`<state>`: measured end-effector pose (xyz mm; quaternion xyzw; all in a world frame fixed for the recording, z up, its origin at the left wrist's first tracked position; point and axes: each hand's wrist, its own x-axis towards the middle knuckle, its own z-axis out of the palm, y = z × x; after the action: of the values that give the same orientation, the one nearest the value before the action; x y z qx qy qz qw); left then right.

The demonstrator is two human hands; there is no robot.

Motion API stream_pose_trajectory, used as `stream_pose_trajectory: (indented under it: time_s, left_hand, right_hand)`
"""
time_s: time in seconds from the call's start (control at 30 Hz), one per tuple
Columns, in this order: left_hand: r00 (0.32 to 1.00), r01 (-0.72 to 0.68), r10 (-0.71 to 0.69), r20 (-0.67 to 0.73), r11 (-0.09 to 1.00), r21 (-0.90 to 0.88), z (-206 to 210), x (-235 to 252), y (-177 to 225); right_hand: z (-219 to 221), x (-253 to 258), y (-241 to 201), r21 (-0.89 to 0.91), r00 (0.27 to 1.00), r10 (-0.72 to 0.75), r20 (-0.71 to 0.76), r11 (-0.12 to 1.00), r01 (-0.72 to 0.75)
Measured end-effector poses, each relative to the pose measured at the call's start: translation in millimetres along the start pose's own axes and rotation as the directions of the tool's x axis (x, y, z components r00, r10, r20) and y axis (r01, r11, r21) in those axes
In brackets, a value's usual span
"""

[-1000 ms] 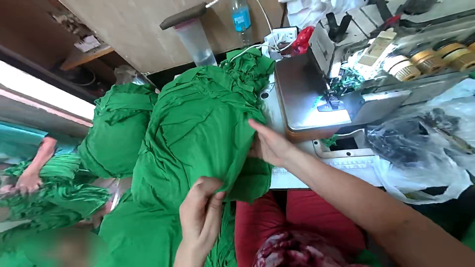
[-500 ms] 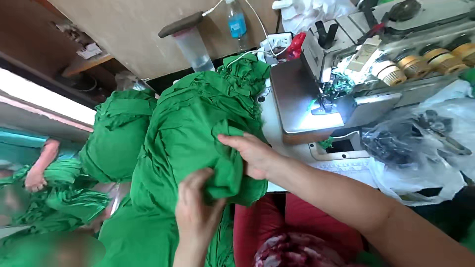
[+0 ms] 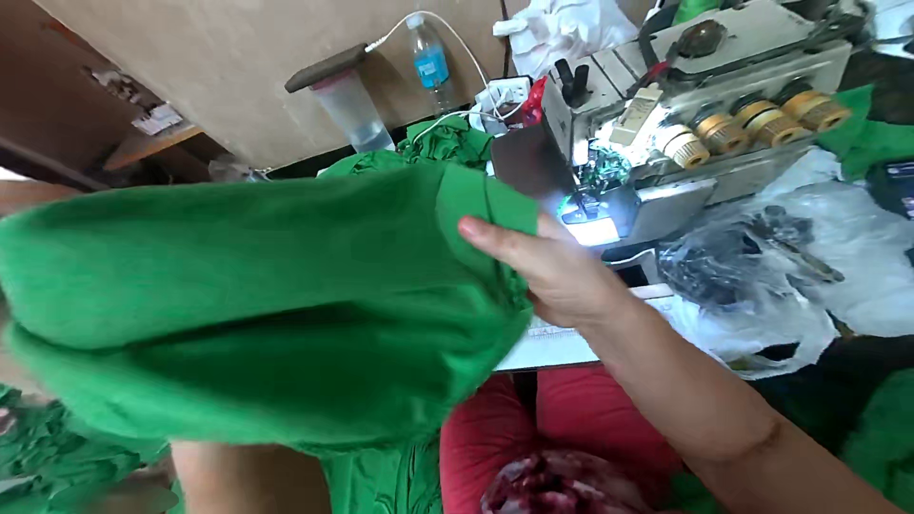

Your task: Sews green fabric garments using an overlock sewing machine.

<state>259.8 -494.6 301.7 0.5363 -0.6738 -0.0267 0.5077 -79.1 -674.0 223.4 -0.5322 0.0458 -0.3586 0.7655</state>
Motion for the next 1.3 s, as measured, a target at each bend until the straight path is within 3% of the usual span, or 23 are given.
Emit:
stream_pose_trajectory:
  time_s: [0.07, 0.1, 0.13, 0.2, 0.23, 0.27, 0.37, 0.43, 0.53, 0.6, 0.67, 0.77, 0.83, 0.9, 1.0, 1.1, 1.13, 1.2, 1.3]
  left_hand:
    - [0.980, -0.200, 0.198, 0.027, 0.979, 0.048, 82.7, -2.5, 20.4]
    - [0.987, -0.135, 0.122, 0.108, 0.984, 0.119, 121.8, -2.2, 48.4]
    - [0.961, -0.068, 0.017, 0.274, 0.982, 0.177, 145.7, 4.3, 69.7]
    - [0.761, 0.023, -0.157, 0.630, 0.976, 0.214, 161.7, 7.5, 71.3]
    - [0.676, 0.075, -0.193, 0.711, 0.978, 0.195, 164.8, 3.9, 61.1]
    - [0.660, 0.118, -0.204, 0.723, 0.979, 0.169, 168.8, 1.2, 51.9]
    - [0.796, 0.235, -0.226, 0.562, 0.970, 0.057, 200.0, 1.5, 42.6]
    - [0.853, 0.255, -0.278, 0.441, 0.961, 0.110, 233.3, 6.6, 40.7]
    - [0.896, 0.122, -0.212, 0.389, 0.963, 0.242, 259.1, 16.5, 22.7]
    - [0.907, 0.048, -0.171, 0.386, 0.950, 0.309, 260.3, 24.0, 11.6]
    - [0.932, -0.022, -0.111, 0.344, 0.933, 0.360, 254.1, 32.2, 5.7]
    - [0.978, -0.088, -0.006, 0.206, 0.893, 0.441, 228.8, 51.6, 1.8]
    - [0.995, -0.068, 0.021, 0.100, 0.863, 0.501, 211.9, 59.0, 6.7]
    - [0.994, -0.043, -0.013, 0.105, 0.858, 0.511, 209.1, 55.0, 14.3]
    - [0.924, -0.018, -0.152, 0.351, 0.899, 0.437, 228.2, 33.6, 23.4]
    - [0.792, 0.072, -0.363, 0.492, 0.855, 0.514, 244.9, 24.2, 26.6]
    - [0.803, 0.064, -0.372, 0.465, 0.830, 0.553, 243.3, 24.7, 22.7]
    - [0.909, 0.021, -0.268, 0.319, 0.795, 0.606, 235.1, 28.3, 14.2]
    - [0.982, 0.006, -0.120, 0.146, 0.793, 0.609, 226.2, 41.3, 20.3]
  right_hand:
    - [-21.2, -15.2, -13.4, -0.152, 0.996, -0.090, -0.005, 0.984, 0.088]
    - [-30.4, -24.5, -20.8, -0.233, 0.997, -0.067, -0.026, 0.971, 0.059]
    - [-37.7, -34.1, -27.5, -0.299, 0.998, -0.004, -0.061, 0.954, -0.015]
    - [-52.7, -50.0, -27.9, -0.398, 0.984, 0.130, -0.118, 0.902, -0.167]
    - [-58.3, -56.0, -23.9, -0.420, 0.974, 0.187, -0.126, 0.879, -0.223]
    - [-61.7, -60.6, -18.3, -0.456, 0.969, 0.219, -0.114, 0.855, -0.247]
    - [-51.6, -69.1, 2.0, -0.621, 0.964, 0.263, -0.038, 0.749, -0.229]
    - [-35.1, -72.6, 9.8, -0.691, 0.972, 0.232, 0.040, 0.709, -0.141]
    - [-24.7, -79.6, 12.7, -0.761, 0.987, 0.133, 0.095, 0.649, -0.014]
    - [-27.4, -82.2, 6.4, -0.760, 0.961, 0.242, 0.134, 0.647, -0.056]
    - [-31.3, -84.8, 5.4, -0.776, 0.938, 0.300, 0.172, 0.628, -0.059]
    - [-43.3, -92.3, 12.4, -0.805, 0.958, 0.197, 0.207, 0.591, 0.052]
    - [-56.8, -96.9, 16.0, -0.809, 0.974, 0.120, 0.194, 0.581, 0.090]
    - [-70.4, -100.5, 16.1, -0.809, 0.991, 0.078, 0.110, 0.586, 0.044]
    - [-86.1, -104.2, 11.7, -0.814, 0.997, 0.066, 0.040, 0.581, -0.005]
    - [-96.6, -112.0, 11.1, -0.897, 0.997, 0.066, 0.049, 0.443, 0.015]
    - [-100.1, -115.5, 11.8, -0.921, 0.997, 0.061, 0.050, 0.388, 0.023]
    - [-107.8, -122.6, 13.4, -0.942, 0.998, 0.029, 0.063, 0.332, 0.050]
    - [-120.7, -130.3, 14.7, -0.926, 0.995, 0.050, 0.082, 0.373, 0.058]
